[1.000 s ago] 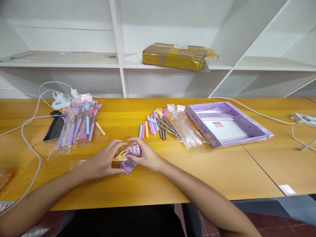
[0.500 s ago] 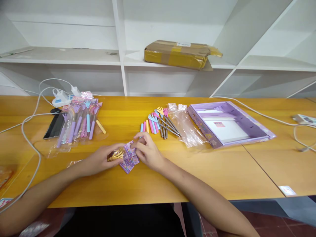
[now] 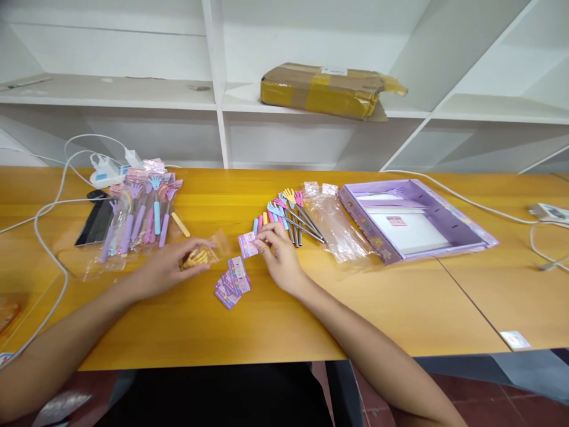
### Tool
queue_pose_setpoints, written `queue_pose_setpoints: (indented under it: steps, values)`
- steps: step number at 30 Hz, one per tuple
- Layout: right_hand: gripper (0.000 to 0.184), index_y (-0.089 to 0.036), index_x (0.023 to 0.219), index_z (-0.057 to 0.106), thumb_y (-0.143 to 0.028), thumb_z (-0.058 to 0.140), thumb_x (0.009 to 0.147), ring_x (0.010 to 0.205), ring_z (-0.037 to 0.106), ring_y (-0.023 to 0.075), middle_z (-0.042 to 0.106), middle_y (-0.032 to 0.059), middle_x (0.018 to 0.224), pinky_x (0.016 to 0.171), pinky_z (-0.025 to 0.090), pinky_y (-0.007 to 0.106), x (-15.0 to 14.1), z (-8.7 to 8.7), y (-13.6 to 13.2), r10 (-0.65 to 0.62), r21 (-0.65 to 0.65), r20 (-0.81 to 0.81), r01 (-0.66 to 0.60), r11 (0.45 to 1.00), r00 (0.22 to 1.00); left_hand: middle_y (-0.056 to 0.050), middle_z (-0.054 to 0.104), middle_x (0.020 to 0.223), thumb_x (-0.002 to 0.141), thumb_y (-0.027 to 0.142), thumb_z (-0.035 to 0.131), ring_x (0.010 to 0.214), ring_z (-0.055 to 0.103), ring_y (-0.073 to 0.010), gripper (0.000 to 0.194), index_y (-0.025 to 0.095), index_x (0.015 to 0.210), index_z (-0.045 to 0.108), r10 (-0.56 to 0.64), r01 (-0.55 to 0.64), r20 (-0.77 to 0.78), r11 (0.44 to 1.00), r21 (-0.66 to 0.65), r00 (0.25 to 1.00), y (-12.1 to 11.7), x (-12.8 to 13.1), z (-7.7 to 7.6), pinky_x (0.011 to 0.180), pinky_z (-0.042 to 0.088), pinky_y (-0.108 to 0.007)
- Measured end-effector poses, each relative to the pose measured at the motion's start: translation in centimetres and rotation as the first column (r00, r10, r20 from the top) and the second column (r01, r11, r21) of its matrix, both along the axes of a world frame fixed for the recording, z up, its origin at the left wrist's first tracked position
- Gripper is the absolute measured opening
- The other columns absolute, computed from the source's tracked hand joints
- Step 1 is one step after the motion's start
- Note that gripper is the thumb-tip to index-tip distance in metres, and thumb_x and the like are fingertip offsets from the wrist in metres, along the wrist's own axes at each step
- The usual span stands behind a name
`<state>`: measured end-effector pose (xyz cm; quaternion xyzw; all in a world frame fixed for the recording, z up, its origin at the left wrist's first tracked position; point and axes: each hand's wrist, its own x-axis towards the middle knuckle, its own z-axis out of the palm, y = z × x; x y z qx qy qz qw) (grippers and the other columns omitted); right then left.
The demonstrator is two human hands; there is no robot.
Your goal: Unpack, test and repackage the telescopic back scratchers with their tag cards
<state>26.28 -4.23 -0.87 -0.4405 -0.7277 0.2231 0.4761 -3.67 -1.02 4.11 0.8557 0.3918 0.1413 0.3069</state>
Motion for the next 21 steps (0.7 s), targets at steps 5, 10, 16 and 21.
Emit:
queue_pose_setpoints:
  steps: [5, 10, 16, 21]
  values:
    - [0.038, -0.024, 0.132, 0.063, -0.047, 0.066, 0.103, 0.102, 0.062, 0.0251, 0.058, 0.0127, 0.124, 0.095, 0.056, 0.046, -0.6, -0.2, -0.8, 0.185, -0.134, 0.176, -0.163, 0.978, 0.967, -0.005, 0.073, 0.117, 0.097, 0.052, 0.068, 0.089, 0.067, -0.0206, 0.045, 0.025, 0.131, 0.059, 0.114, -0.114, 0.121, 0.993, -0.002, 0.986, 0.3, -0.3, 0.1, 0.080, 0.051, -0.033]
    - [0.022, -0.026, 0.116, 0.068, -0.044, 0.058, 0.108, 0.078, 0.062, 0.0181, 0.067, 0.0037, 0.096, 0.074, 0.056, 0.036, -3.4, 3.3, -1.2, 0.305, -0.109, 0.011, -0.302, 0.947, 0.952, -0.004, 0.072, 0.101, 0.094, 0.049, 0.073, 0.085, 0.069, -0.0215, 0.048, 0.024, 0.129, 0.051, -0.024, 0.030, 0.123, 0.998, -0.051, 0.992, -1.5, 0.6, -0.4, 0.074, 0.050, -0.031]
    - [0.021, -0.029, 0.099, 0.066, -0.038, 0.053, 0.111, 0.081, 0.061, 0.0192, 0.063, 0.0021, 0.086, 0.077, 0.054, 0.039, -3.4, 10.8, -0.1, -0.058, 0.359, -0.117, 0.097, 0.928, 0.991, 0.001, 0.060, 0.079, 0.101, 0.038, 0.055, 0.069, 0.052, -0.0161, 0.018, 0.022, 0.094, 0.058, -0.062, 0.061, 0.036, 0.998, 0.027, 0.997, -0.1, 0.2, -1.2, 0.066, 0.039, -0.028]
    - [0.017, -0.031, 0.110, 0.063, -0.042, 0.051, 0.113, 0.071, 0.057, 0.0143, 0.058, -0.0002, 0.089, 0.067, 0.053, 0.032, -3.0, 12.3, -0.1, -0.021, 0.386, -0.347, 0.163, 0.908, 0.938, 0.005, 0.042, 0.072, 0.103, 0.046, 0.051, 0.066, 0.039, -0.0133, 0.037, 0.022, 0.076, 0.041, -0.022, 0.034, 0.179, 0.998, -0.061, 0.984, 0.9, 0.3, -1.9, 0.062, 0.033, -0.026]
